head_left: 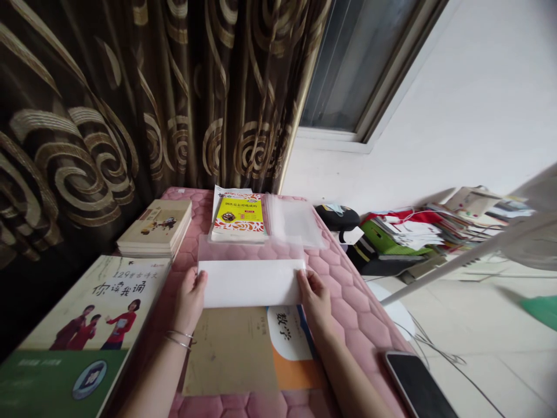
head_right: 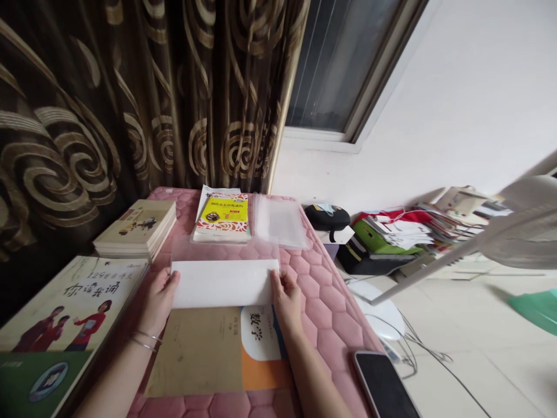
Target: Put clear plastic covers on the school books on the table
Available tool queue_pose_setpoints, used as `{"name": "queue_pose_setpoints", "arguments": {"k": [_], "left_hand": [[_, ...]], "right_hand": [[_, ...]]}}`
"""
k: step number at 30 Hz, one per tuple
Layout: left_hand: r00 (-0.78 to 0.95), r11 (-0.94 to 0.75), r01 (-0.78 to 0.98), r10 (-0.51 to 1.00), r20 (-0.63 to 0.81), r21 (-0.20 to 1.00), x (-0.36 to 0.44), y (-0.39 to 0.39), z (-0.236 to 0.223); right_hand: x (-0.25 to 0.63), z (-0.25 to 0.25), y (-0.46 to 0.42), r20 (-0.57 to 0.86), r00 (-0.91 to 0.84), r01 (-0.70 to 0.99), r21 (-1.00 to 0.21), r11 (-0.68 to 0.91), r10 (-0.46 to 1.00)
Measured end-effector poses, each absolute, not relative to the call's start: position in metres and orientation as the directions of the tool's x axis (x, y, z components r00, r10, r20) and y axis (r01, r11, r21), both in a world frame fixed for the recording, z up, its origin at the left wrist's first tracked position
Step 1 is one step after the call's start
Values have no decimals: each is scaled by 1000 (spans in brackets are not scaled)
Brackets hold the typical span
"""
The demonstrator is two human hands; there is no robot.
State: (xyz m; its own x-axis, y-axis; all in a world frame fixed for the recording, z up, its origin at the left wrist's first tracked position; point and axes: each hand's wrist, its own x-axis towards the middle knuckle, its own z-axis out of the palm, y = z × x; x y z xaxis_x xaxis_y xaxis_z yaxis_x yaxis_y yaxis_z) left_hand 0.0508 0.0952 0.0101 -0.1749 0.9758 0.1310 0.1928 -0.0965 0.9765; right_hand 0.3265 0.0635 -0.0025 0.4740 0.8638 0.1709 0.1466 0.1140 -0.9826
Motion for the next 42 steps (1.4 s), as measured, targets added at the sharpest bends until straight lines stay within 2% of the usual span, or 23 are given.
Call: {"name": "queue_pose_setpoints", "arguments": {"k": [13,17,22,25,34,42], "left_hand": [[-210,-95,245,966,149,965,52,91,17],[-163,-84,171,980,112,982,50,92,17],[-150,-70,111,985,86,991,49,95,11],[-163,-60,130,983,81,990,49,96,9],[-188,-85,223,974,129,971,52,92,14],[-223,-73,260,966,134,963,54,90,21]], "right_hand": [[325,-4,65,188,507,214,-973,88,841],[324,-2,64,177,522,227,-972,64,835],[322,1,61,164,491,149,-983,103,856],[321,1,59,160,472,127,-985,113,867],[322,0,62,180,498,199,-976,91,848],[321,1,62,171,492,142,-983,115,854]]}}
